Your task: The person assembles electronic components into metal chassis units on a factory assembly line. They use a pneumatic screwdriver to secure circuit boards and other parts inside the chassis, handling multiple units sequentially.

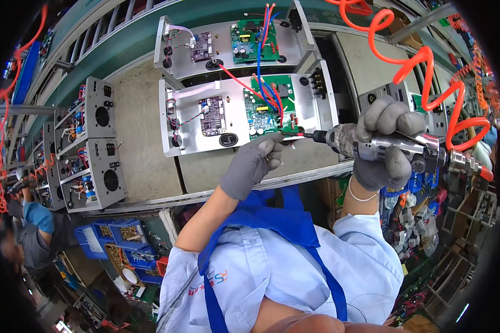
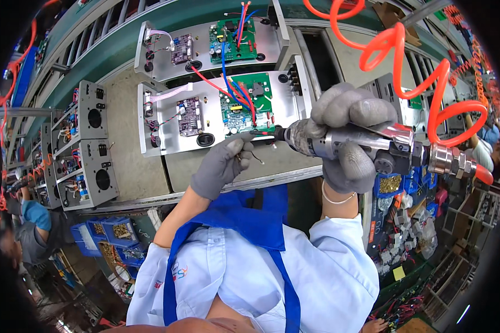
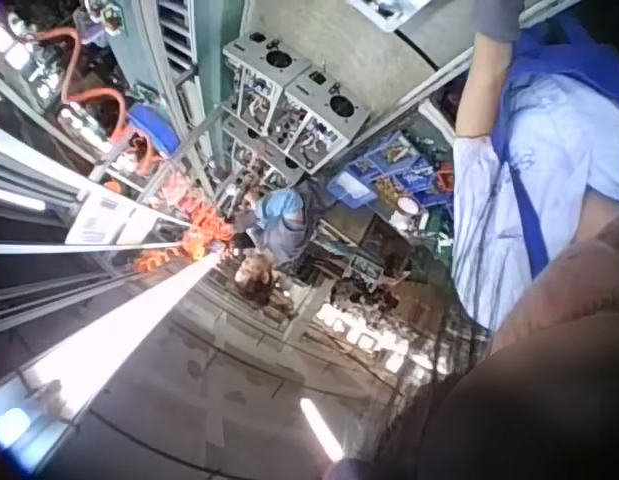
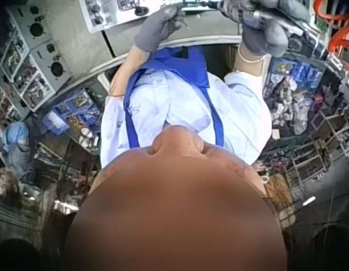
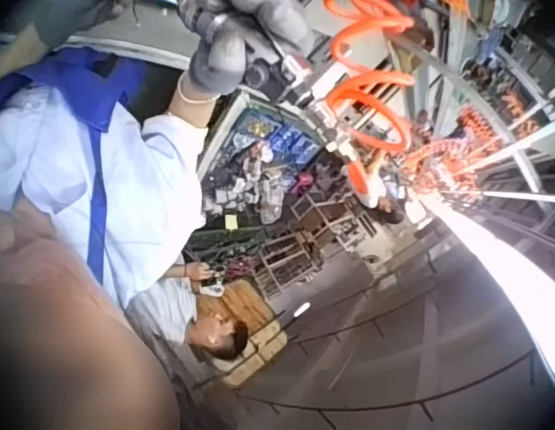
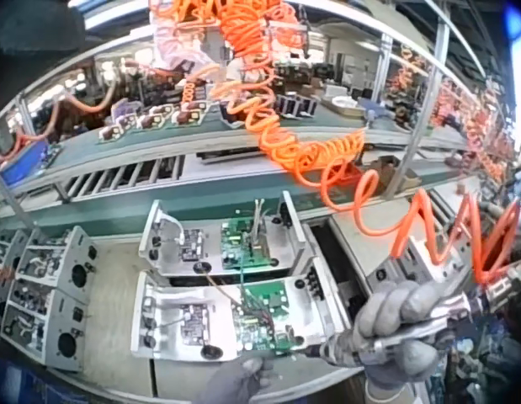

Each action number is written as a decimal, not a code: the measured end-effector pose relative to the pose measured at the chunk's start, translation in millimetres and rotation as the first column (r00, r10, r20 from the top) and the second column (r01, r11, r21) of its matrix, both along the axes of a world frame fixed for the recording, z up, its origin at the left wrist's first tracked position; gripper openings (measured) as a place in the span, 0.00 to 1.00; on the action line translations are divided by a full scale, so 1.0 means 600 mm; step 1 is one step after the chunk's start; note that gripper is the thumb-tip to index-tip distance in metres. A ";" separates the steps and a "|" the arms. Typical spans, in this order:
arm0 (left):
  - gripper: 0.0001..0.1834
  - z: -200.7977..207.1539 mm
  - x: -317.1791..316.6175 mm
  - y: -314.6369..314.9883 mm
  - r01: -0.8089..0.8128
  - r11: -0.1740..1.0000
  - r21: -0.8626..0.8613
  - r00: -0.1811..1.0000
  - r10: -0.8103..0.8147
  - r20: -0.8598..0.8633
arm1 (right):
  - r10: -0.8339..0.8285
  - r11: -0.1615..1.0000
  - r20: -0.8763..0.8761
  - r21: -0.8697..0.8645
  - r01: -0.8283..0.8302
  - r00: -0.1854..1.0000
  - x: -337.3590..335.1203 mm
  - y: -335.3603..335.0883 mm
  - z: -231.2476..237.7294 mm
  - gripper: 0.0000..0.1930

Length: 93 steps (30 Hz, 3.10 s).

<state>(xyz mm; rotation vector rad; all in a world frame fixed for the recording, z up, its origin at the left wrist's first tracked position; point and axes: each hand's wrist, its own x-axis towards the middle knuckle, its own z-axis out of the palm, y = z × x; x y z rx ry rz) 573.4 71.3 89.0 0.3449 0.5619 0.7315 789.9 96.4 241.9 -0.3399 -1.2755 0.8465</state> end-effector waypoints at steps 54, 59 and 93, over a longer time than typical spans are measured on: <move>0.22 0.029 -0.016 0.005 -0.132 0.990 -0.053 0.970 0.119 -0.211 | -0.043 0.917 0.193 -0.383 0.115 0.980 -0.089 0.165 -0.057 0.13; 0.24 0.017 -0.019 0.007 -0.109 0.994 -0.009 0.983 0.106 -0.150 | -0.052 0.937 0.234 -0.326 0.128 0.971 -0.086 0.174 -0.061 0.13; 0.23 0.001 0.075 -0.016 -0.009 0.991 -0.134 0.996 0.021 0.089 | -0.328 0.905 0.123 -0.243 0.349 0.937 0.002 0.107 -0.059 0.13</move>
